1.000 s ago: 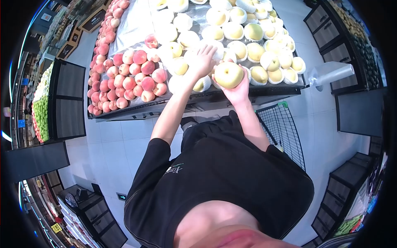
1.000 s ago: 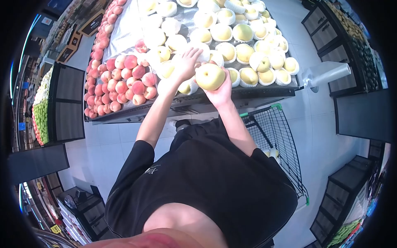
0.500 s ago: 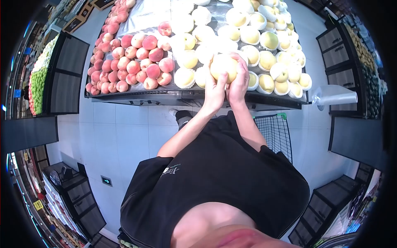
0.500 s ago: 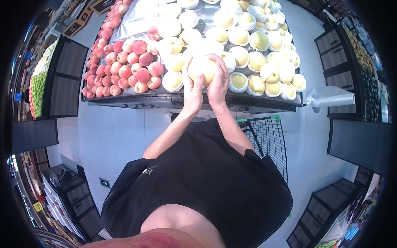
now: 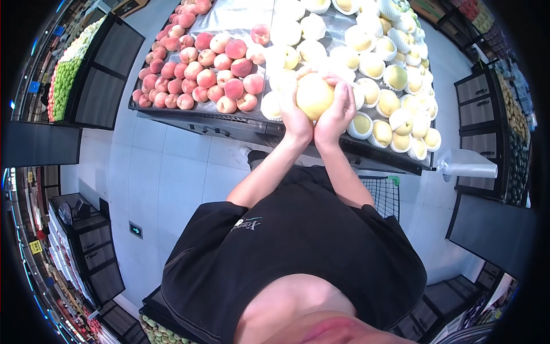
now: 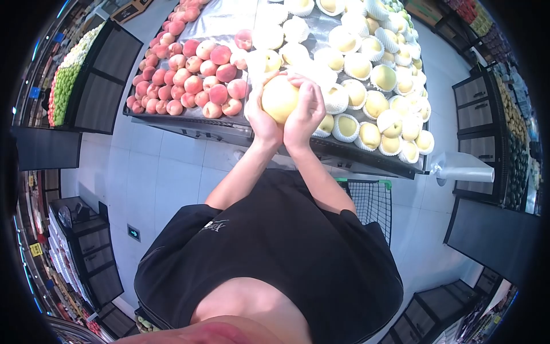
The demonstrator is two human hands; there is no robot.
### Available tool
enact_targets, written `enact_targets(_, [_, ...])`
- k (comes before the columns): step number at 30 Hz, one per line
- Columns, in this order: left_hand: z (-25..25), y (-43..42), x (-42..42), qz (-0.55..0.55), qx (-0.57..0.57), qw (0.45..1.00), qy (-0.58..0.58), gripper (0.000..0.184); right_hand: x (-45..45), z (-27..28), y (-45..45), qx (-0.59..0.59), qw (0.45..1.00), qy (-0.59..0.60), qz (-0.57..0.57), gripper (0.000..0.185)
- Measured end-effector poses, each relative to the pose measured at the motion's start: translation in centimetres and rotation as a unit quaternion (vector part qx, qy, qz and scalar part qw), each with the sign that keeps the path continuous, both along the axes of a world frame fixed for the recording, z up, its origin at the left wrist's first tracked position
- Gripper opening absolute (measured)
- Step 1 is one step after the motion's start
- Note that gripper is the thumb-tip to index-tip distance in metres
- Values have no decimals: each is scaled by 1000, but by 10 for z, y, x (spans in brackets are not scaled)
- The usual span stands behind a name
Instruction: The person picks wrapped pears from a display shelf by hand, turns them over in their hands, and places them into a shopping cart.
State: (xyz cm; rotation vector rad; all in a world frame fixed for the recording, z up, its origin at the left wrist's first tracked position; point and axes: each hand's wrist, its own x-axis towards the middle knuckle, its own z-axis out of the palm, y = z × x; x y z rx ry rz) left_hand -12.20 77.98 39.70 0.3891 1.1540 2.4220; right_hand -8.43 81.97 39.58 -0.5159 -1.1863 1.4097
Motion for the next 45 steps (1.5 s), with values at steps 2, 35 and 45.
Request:
enact_targets(2, [3, 0, 3, 46, -33, 988, 143, 44, 2, 9, -4, -11, 1000, -25, -10, 33])
enact_targets(35, [6, 4, 12, 113, -28, 953, 279, 44, 19, 22, 8, 29, 998, -32, 55, 41])
enact_targets(45, [9, -2, -6, 249, 4, 812, 528, 39, 24, 33, -3, -116, 970, 82, 198, 45])
